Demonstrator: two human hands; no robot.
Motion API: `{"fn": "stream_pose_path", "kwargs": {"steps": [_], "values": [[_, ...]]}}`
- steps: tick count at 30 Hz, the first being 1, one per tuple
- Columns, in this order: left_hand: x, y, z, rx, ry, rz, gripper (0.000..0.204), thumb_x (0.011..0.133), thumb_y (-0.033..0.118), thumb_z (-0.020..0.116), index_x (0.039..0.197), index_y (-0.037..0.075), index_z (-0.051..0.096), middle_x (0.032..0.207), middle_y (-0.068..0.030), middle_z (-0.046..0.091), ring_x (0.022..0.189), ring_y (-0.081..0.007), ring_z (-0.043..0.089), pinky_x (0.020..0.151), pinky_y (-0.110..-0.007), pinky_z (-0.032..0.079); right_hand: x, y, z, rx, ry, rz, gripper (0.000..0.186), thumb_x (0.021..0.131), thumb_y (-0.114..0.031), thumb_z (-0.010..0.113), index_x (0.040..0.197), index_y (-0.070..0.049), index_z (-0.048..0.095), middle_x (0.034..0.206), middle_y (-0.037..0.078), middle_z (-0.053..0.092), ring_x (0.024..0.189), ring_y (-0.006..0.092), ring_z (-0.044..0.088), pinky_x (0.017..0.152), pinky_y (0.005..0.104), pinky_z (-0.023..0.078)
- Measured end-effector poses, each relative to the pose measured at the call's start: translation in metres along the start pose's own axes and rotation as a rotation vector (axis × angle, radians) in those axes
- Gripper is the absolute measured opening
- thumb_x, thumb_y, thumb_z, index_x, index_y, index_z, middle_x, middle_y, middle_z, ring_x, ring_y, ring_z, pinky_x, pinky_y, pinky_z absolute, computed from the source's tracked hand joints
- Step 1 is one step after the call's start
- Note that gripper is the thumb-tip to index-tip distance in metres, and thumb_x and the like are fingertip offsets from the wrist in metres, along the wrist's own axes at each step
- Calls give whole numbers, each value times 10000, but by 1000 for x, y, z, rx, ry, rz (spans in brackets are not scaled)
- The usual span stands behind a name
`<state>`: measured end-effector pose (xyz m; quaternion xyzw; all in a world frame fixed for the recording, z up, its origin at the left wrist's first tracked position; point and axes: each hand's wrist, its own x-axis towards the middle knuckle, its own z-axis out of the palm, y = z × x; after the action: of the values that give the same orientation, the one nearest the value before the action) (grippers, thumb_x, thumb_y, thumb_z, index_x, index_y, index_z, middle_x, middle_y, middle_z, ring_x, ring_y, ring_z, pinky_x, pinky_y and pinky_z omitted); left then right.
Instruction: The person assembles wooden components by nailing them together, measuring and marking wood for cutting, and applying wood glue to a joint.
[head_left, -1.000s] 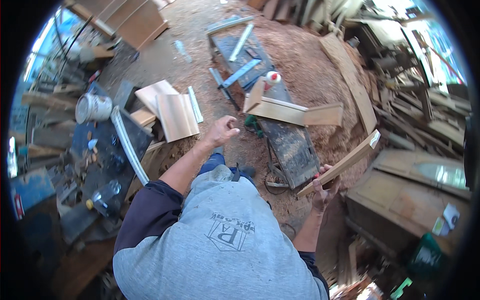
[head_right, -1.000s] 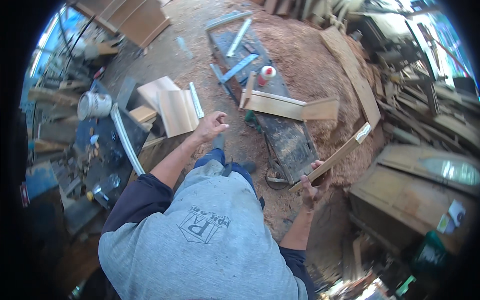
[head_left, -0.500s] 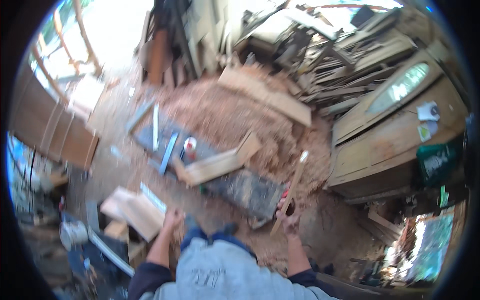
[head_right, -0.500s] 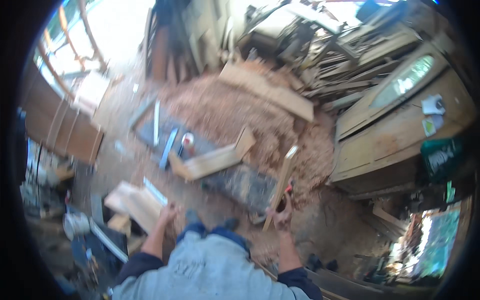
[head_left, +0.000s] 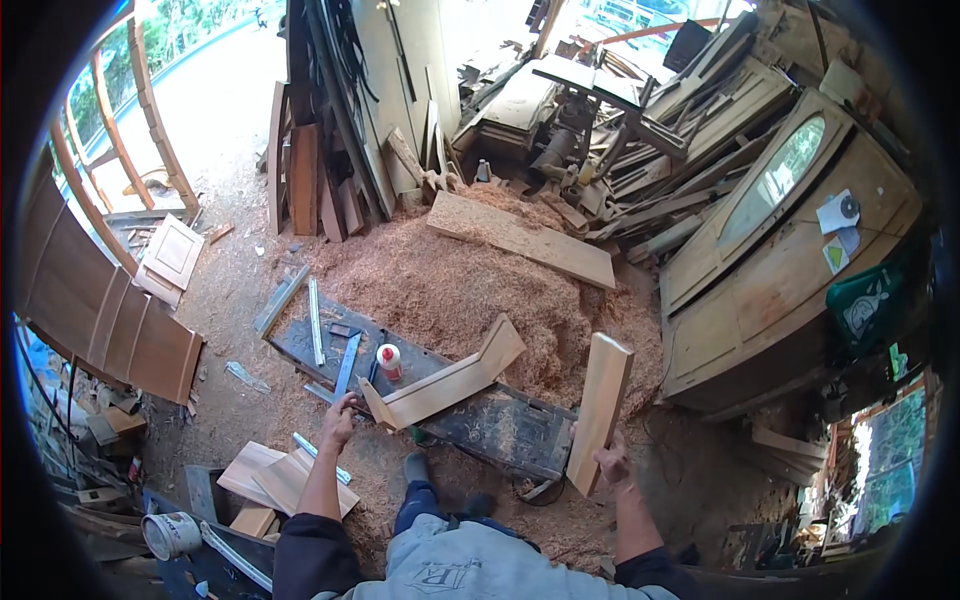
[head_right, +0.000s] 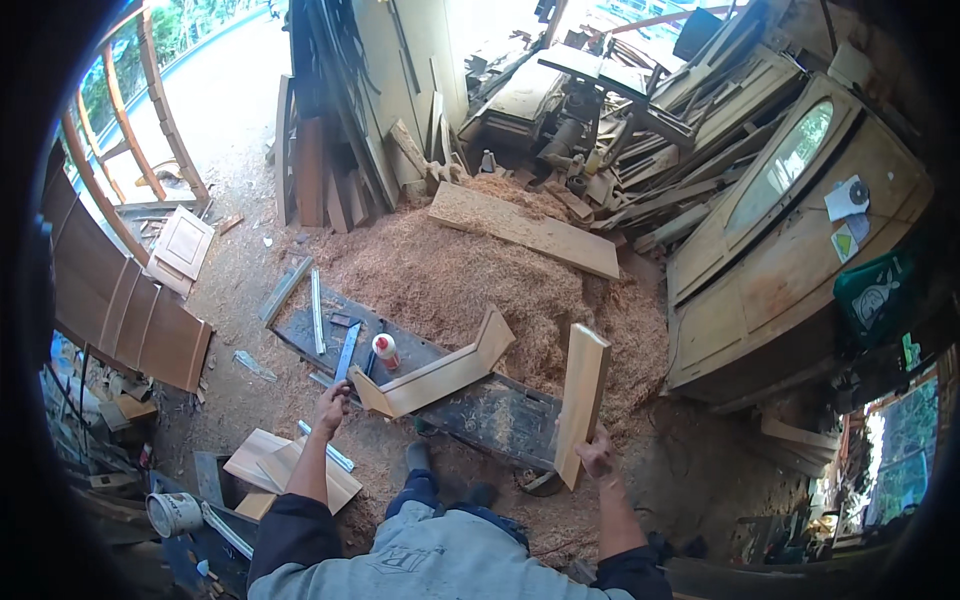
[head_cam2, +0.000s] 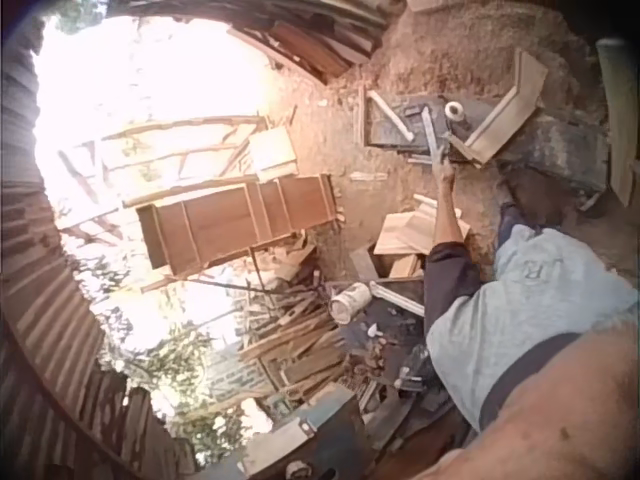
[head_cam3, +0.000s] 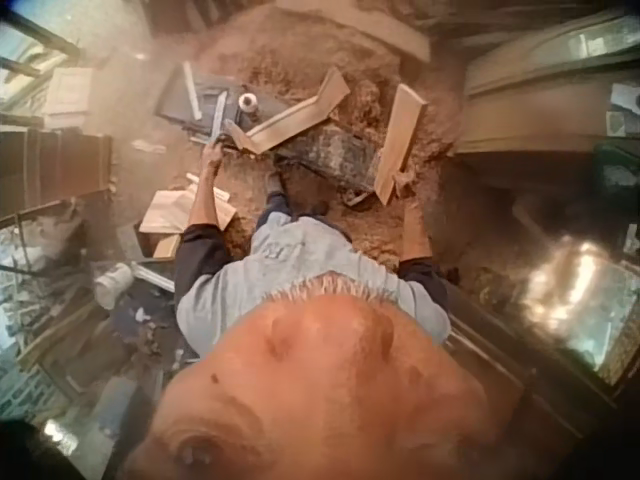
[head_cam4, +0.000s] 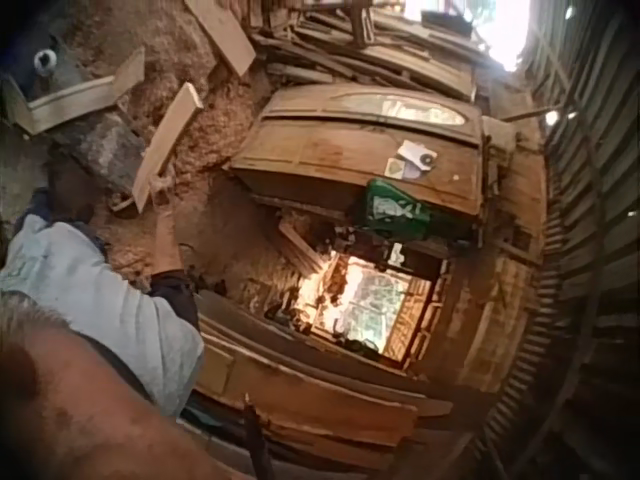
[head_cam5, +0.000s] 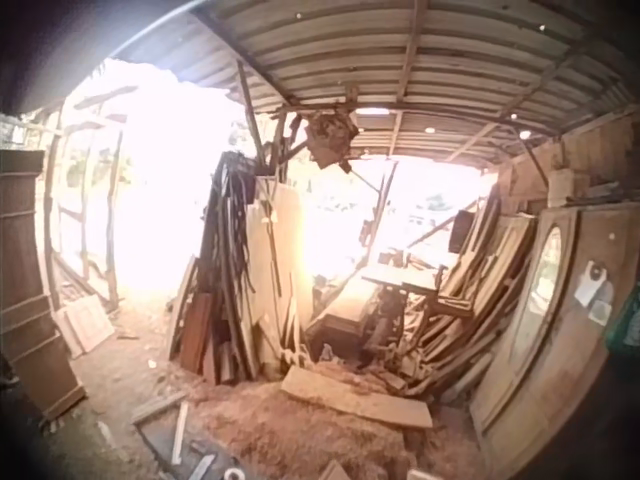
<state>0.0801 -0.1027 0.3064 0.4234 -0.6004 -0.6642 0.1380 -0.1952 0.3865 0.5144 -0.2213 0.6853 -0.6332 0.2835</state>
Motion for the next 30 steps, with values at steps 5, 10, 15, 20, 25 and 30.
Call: {"fn": "stream_pose_path", "kwargs": {"steps": [5, 10, 15, 20, 25, 30], "values": [[55, -32, 15, -197, -229, 201, 543, 804, -120, 487, 1308, 76, 543, 1150, -58, 601, 1030, -220, 591, 889, -314, 491, 2, 14, 12, -98, 37, 15, 553, 682, -75, 488, 1224, 8, 556, 1143, 122, 652, 1101, 238, 604, 966, 347, 461], [71, -7, 22, 265, -318, 302, 482, 761, -33, 631, 1231, 57, 582, 1116, -76, 615, 1094, -152, 566, 965, -304, 448, -9, 14, 22, -156, 265, 173, 619, 641, -118, 493, 1231, 68, 523, 1138, 152, 640, 1104, 243, 586, 997, 366, 435], [106, 10, 10, 237, -717, 139, 191, 704, 80, 691, 891, 79, 651, 859, -78, 671, 820, -229, 636, 781, -326, 498, -18, 18, 21, -242, 324, 208, 602, 639, -110, 549, 1216, 65, 533, 1126, 153, 639, 1040, 252, 604, 953, 351, 460], [88, 63, 18, 465, -937, 204, 241, 639, 77, 679, 870, 68, 611, 775, -32, 621, 783, -165, 595, 749, -317, 476, -28, 26, 43, -172, 453, 318, 549, 651, -99, 612, 1173, 62, 554, 1056, 135, 646, 975, 228, 611, 871, 342, 483], [55, 147, 63, 335, -1125, -36, 255, 733, 9, 695, 963, 78, 609, 864, 27, 638, 835, -93, 586, 798, -246, 461, -53, 48, 37, -207, 510, 328, 553, 642, -126, 652, 1157, 56, 562, 1022, 123, 643, 935, 219, 609, 830, 339, 491], [42, 175, 111, 159, -1235, -115, 299, 815, 28, 698, 1104, 14, 621, 1035, 8, 670, 948, -83, 594, 864, -241, 453, -85, 93, 16, -214, 541, 313, 550, 639, -131, 652, 1152, 47, 563, 1015, 119, 641, 926, 211, 608, 814, 331, 491]]}}
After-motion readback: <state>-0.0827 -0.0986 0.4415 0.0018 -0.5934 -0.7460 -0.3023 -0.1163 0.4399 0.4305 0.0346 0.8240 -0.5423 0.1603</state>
